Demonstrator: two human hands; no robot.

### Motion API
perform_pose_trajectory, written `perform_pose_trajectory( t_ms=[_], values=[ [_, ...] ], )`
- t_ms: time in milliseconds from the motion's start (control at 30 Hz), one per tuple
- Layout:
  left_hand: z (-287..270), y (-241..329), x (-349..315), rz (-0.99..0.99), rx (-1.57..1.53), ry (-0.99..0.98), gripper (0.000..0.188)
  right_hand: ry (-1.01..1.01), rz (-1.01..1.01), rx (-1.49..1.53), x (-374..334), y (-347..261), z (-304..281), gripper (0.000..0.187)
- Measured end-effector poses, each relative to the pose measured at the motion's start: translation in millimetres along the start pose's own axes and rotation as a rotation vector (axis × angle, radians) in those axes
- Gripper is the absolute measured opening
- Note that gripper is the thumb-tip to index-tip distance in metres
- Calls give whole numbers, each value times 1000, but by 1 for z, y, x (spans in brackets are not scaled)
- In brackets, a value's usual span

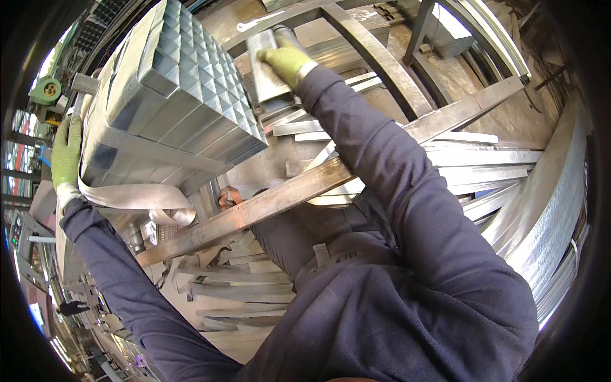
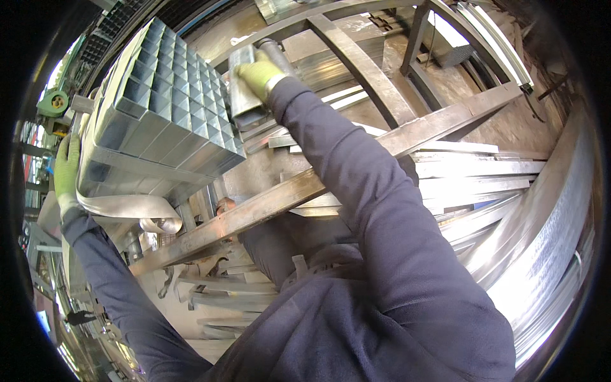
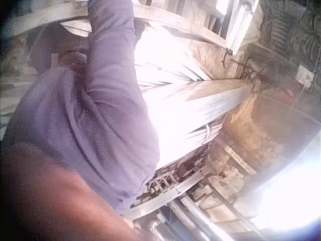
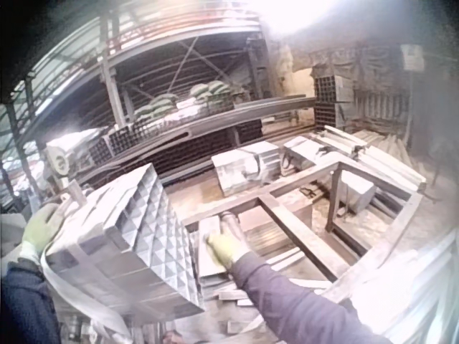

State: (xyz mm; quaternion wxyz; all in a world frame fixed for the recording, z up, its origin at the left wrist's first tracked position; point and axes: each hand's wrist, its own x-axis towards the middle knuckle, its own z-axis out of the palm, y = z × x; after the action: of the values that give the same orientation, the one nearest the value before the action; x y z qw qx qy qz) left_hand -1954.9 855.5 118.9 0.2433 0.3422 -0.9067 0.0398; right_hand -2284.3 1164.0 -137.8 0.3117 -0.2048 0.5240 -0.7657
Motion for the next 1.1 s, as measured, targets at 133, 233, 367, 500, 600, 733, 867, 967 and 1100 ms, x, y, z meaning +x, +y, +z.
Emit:
perform_pose_trajectory(
  t_ms=[133,233,367,500,600,733,867,967,1100],
  values=[
    [-1,-4,0,-23,2,4,70,-57,-126,-723,8,2,2,61],
    [1,-5,2,7,18,25,71,57,-85,-502,15,8,6,62],
    [-1,-10,1,16,3,18,69,95,-34,66,22,20,2,49],
    [0,-9,0,12,5,21,67,-52,11,-479,22,20,-3,61],
    [1,-4,0,-23,-13,43,65,65,-63,-453,21,13,-6,67],
    [-2,-1,-4,21,-41,17,62,87,-5,-198,27,15,-6,55],
    [-1,-3,-4,56,11,44,59,-15,-35,-594,41,29,-6,79],
    [2,-7,-2,23,-46,23,56,59,-27,-435,43,36,-9,82],
    [3,-14,1,51,-21,16,53,37,-154,-672,27,42,-9,66]
  ],
)
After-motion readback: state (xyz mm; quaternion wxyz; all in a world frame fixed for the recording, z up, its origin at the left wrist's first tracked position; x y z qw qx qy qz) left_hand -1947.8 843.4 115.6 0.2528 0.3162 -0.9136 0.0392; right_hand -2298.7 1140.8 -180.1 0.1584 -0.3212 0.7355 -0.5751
